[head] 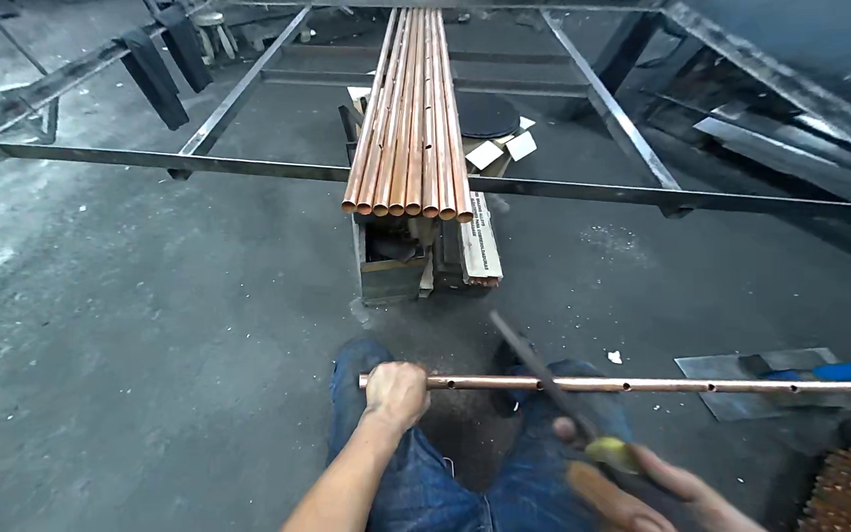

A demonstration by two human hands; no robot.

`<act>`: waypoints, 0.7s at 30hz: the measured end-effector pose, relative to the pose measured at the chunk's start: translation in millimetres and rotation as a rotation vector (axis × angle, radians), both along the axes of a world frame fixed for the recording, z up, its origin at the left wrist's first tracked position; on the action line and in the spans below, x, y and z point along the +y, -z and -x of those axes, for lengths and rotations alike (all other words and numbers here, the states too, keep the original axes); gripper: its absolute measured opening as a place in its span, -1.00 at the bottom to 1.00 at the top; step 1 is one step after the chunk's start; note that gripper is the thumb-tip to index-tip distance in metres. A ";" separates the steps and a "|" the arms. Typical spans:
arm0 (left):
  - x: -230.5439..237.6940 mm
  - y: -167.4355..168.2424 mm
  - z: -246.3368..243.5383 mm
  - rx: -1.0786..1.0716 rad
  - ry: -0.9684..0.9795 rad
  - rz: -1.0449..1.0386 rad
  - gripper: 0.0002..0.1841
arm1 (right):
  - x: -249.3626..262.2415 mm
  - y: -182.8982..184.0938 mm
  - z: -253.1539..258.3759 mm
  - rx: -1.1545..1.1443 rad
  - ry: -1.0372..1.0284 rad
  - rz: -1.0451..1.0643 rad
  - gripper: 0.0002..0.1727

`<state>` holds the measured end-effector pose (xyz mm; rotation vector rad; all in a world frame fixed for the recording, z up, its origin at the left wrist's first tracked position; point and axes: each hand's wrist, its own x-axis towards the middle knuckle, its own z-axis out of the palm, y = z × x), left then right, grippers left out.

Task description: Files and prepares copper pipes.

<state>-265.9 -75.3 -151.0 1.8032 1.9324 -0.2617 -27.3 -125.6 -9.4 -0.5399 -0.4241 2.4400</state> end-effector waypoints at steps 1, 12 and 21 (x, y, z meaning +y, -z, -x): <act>0.7 -0.9 0.9 0.005 0.015 0.011 -0.68 | 5.7 -9.5 -6.5 -0.132 0.010 -0.126 -0.56; -21.5 -34.0 120.0 0.083 0.051 0.111 -0.17 | 38.3 57.0 -56.8 -1.464 -0.236 -1.313 -0.28; 3.3 -33.7 68.9 0.146 0.098 -0.006 0.16 | 39.4 105.6 -36.8 -1.629 -0.574 -1.267 -0.36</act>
